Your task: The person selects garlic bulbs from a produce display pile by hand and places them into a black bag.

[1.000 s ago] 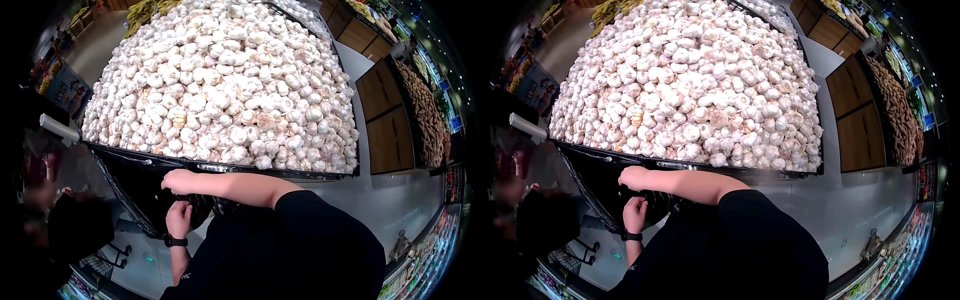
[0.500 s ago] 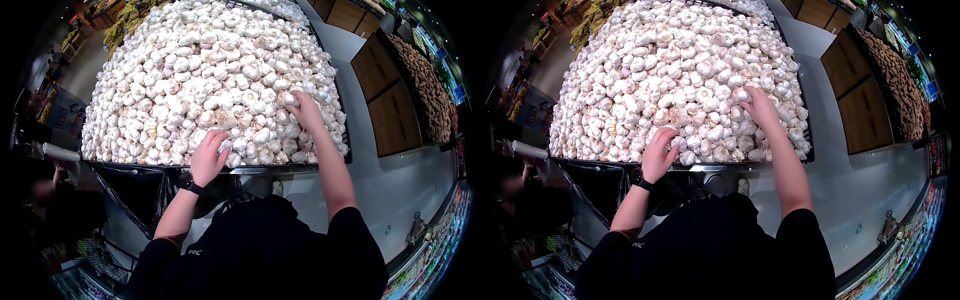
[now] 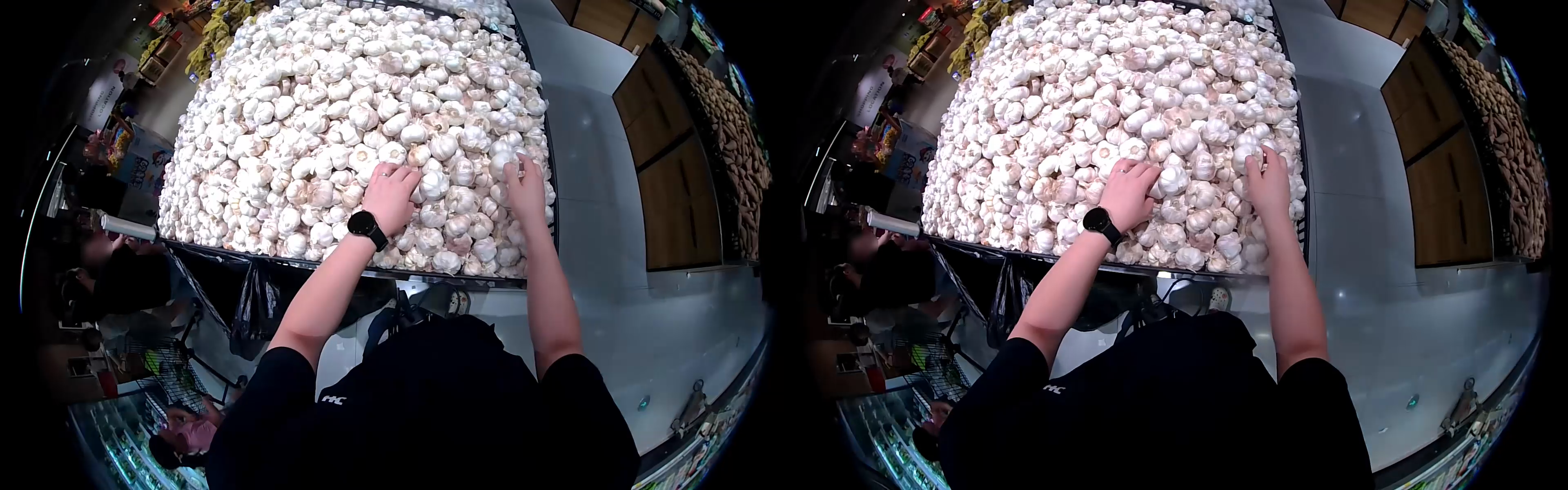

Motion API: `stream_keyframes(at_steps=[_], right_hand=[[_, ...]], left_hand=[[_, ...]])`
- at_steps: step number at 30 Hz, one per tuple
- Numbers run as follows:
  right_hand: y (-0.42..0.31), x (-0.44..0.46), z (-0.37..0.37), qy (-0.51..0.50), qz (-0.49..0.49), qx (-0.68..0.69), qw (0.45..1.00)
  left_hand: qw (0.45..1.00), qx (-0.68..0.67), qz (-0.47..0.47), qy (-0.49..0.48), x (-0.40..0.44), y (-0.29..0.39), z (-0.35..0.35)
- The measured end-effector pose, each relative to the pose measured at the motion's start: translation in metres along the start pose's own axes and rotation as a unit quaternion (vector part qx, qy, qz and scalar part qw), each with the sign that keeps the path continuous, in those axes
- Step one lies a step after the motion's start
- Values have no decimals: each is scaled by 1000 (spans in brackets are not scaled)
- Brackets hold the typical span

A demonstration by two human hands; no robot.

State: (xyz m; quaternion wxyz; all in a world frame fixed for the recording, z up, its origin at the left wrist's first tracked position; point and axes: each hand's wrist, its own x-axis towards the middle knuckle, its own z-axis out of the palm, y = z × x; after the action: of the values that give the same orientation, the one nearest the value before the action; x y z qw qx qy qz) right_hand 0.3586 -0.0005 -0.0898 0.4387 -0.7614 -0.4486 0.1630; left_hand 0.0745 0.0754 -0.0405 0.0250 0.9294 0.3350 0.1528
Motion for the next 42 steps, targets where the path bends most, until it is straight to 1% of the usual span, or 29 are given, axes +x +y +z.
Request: stream_keyframes(at_steps=[2, 3, 4, 6, 7, 8, 10, 12, 14, 15, 17, 18, 20, 21, 22, 24, 25, 26, 28, 29, 31, 34, 35, 36, 38, 39, 40, 42], right_hand=[[1, -2, 1, -5, -9, -51, 999], [-1, -3, 0, -22, 11, -50, 998], [-3, -5, 0, -24, 9, -46, 999], [-14, -10, 0, 17, -48, -150, 987], [-21, -12, 1, 63, -115, -198, 971], [-38, -11, 1, 61, -119, -197, 971], [-76, -14, 6, 48, -246, -104, 963], [-108, -16, 28, -119, -317, -18, 941], [-125, -19, 59, -202, -364, -164, 894], [-129, -20, 76, -205, -369, -163, 892], [-134, -23, 104, -249, -330, -350, 840], [-133, -23, 110, -250, -336, -350, 838], [-129, -28, 118, -218, -381, -407, 801], [-128, -25, 120, -221, -371, -407, 805], [-126, -26, 122, -226, -374, -408, 802], [-131, -23, 117, -241, -313, -397, 828], [-134, -20, 116, -267, -307, -399, 821], [-132, -20, 117, -267, -311, -400, 820], [-126, -20, 122, -233, -336, -371, 834], [-124, -20, 126, -233, -340, -371, 832], [-116, -24, 132, -156, -390, -414, 808], [-108, -15, 135, -173, -418, -394, 800], [-103, -10, 137, -197, -407, -376, 809], [-107, -8, 130, -199, -409, -376, 807], [-113, -9, 113, -236, -456, -329, 793], [-117, -7, 109, -257, -443, -319, 797], [-115, -7, 108, -256, -443, -322, 797], [-115, -2, 104, -263, -469, -345, 769]], left_hand=[[1000, 18, -8, -22, -5, 3, -5], [999, 38, -3, -24, -8, 7, -11], [999, 42, -5, -24, -13, 9, -11], [999, -18, 1, 27, -22, 11, -6], [1000, -14, 3, 23, -27, 11, -4], [999, 3, 10, 36, -32, 16, -4], [998, -29, -2, 62, -47, 17, 12], [997, -43, -16, 69, -63, 18, 25], [995, -57, -31, 78, -72, 19, 29], [997, -51, -24, 54, -75, 20, 25], [999, -42, -21, 23, -79, 23, 19], [999, -40, -25, 26, -79, 22, 20], [996, -45, -6, 71, -81, 23, 22], [994, -54, -14, 91, -83, 25, 22], [994, -55, -19, 91, -87, 26, 21], [991, -56, -33, 120, -91, 28, 19], [989, -59, -39, 131, -93, 27, 17], [988, -59, -42, 133, -96, 28, 13], [985, -60, -64, 147, -101, 30, 3], [984, -72, -77, 143, -106, 30, 2], [980, -77, -91, 157, -117, 29, -1], [976, -75, -111, 170, -134, 31, -11], [975, -76, -121, 167, -141, 31, -14], [975, -77, -132, 163, -147, 32, -15], [970, -88, -147, 171, -161, 34, -17], [968, -89, -160, 173, -168, 34, -19], [965, -89, -170, 179, -172, 31, -22], [964, -86, -177, 182, -183, 21, -24]])
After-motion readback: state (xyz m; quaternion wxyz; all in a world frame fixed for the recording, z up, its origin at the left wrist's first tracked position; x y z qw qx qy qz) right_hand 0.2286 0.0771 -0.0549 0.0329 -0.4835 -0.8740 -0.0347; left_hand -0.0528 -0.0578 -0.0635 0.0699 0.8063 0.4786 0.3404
